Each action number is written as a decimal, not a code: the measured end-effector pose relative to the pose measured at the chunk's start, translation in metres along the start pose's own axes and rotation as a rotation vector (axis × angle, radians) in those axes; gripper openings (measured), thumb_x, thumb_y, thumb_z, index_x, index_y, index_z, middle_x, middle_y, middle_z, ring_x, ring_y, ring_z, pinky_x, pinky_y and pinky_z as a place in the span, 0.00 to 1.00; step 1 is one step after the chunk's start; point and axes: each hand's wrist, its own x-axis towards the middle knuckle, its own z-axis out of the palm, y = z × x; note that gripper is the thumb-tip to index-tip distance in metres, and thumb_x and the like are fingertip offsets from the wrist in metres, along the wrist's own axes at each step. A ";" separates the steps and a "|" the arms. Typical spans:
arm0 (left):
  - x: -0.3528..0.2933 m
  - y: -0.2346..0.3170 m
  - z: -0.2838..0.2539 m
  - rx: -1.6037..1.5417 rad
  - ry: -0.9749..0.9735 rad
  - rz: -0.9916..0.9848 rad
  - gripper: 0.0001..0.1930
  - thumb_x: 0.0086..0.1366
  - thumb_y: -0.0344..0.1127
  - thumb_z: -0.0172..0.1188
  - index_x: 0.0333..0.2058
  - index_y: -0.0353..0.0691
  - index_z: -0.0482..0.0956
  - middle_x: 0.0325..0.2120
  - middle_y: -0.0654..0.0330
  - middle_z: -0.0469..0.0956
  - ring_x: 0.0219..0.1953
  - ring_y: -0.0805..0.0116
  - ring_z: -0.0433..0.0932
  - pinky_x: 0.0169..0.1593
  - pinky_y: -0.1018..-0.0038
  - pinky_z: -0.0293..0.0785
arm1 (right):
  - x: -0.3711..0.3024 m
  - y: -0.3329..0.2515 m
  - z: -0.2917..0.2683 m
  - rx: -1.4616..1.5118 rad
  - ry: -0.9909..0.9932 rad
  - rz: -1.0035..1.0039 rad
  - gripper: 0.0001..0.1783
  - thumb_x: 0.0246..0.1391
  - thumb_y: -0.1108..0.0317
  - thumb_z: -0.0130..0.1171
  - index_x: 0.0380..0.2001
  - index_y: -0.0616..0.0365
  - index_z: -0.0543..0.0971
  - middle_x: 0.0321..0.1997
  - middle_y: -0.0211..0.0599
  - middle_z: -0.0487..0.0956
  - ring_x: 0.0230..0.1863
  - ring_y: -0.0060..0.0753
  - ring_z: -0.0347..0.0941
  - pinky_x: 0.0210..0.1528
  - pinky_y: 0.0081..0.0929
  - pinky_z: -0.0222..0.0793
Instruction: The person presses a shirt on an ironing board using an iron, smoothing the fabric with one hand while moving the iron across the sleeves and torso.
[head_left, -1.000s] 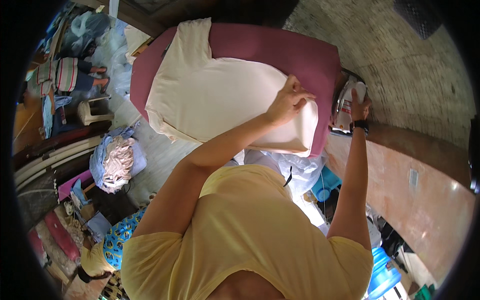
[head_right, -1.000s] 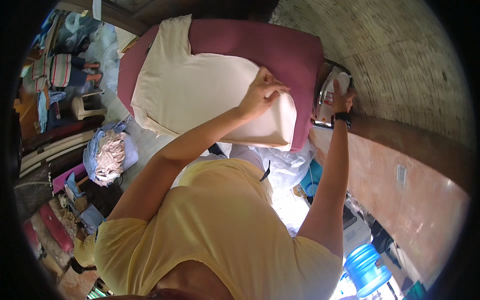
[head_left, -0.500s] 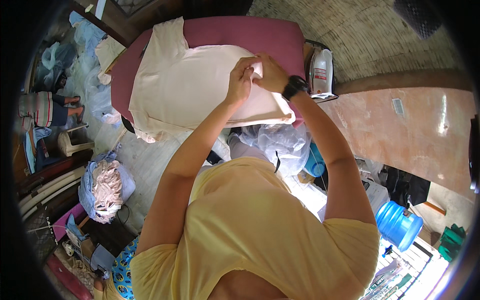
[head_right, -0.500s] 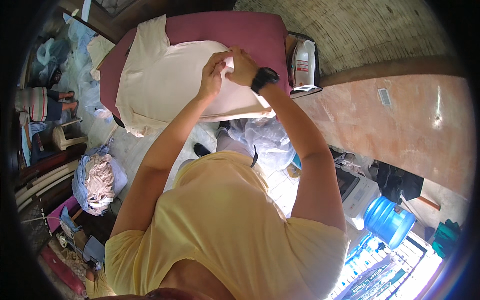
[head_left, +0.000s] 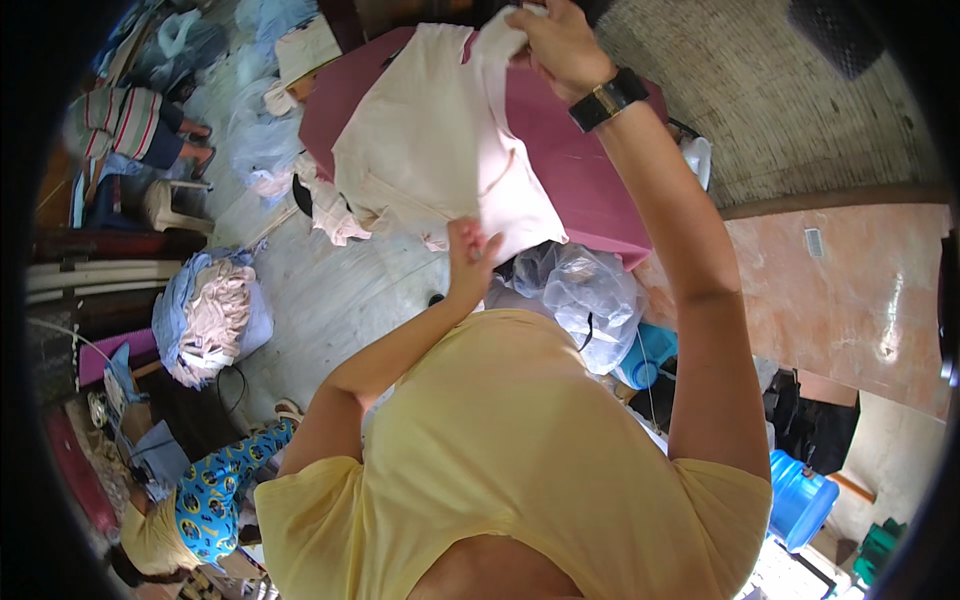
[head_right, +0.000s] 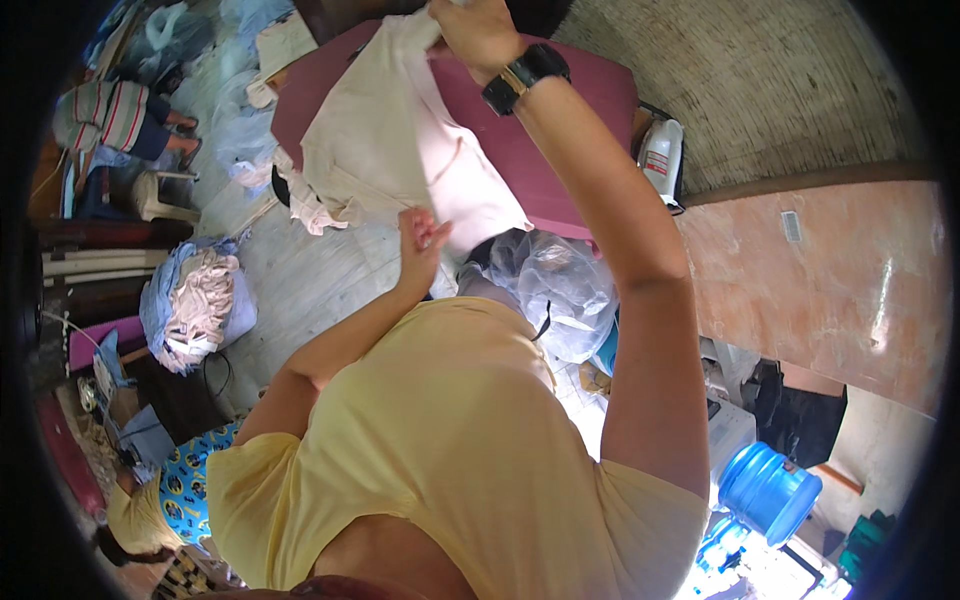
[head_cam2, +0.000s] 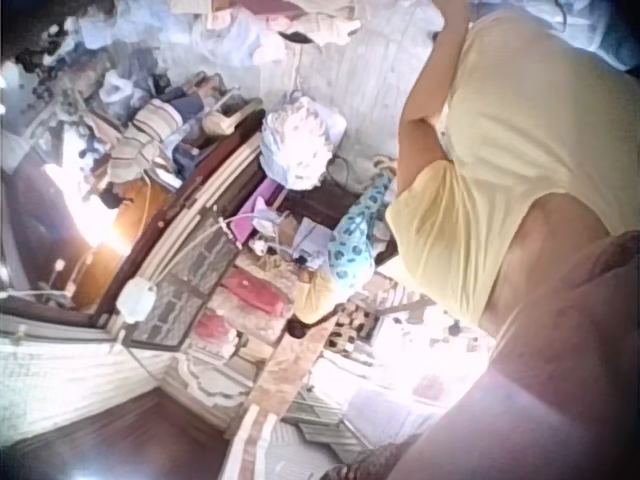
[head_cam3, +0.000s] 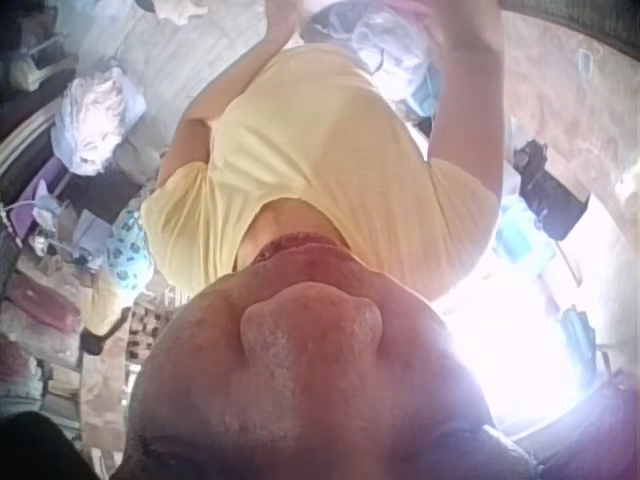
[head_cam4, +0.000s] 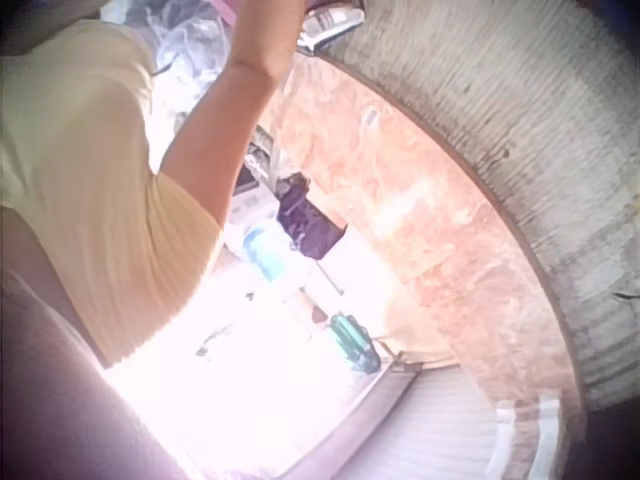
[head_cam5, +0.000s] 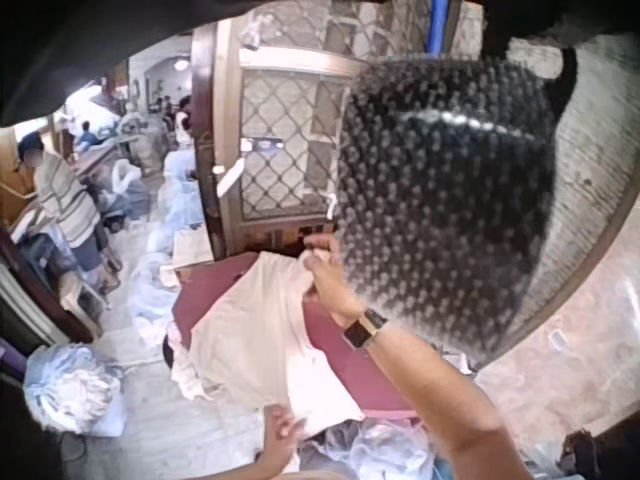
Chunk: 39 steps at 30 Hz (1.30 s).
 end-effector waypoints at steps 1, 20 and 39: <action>-0.010 -0.017 -0.030 -0.077 0.002 -0.136 0.27 0.56 0.35 0.69 0.50 0.40 0.64 0.39 0.60 0.67 0.44 0.69 0.65 0.48 0.71 0.65 | 0.002 -0.013 0.020 0.090 -0.024 0.001 0.19 0.60 0.67 0.48 0.54 0.47 0.66 0.39 0.30 0.68 0.29 0.22 0.68 0.25 0.24 0.72; 0.069 0.046 -0.236 -0.731 0.103 -0.242 0.14 0.69 0.38 0.54 0.47 0.35 0.75 0.42 0.57 0.80 0.44 0.68 0.80 0.50 0.71 0.77 | -0.008 -0.189 -0.007 0.393 0.280 -0.266 0.12 0.62 0.73 0.52 0.46 0.67 0.75 0.49 0.44 0.77 0.51 0.36 0.72 0.57 0.34 0.69; 0.399 0.425 -0.132 0.081 -0.178 0.535 0.21 0.68 0.31 0.55 0.59 0.36 0.71 0.45 0.58 0.79 0.42 0.69 0.78 0.47 0.76 0.74 | 0.008 -0.183 -0.330 0.164 0.618 -0.149 0.21 0.65 0.69 0.51 0.60 0.60 0.71 0.58 0.35 0.72 0.56 0.31 0.67 0.62 0.34 0.61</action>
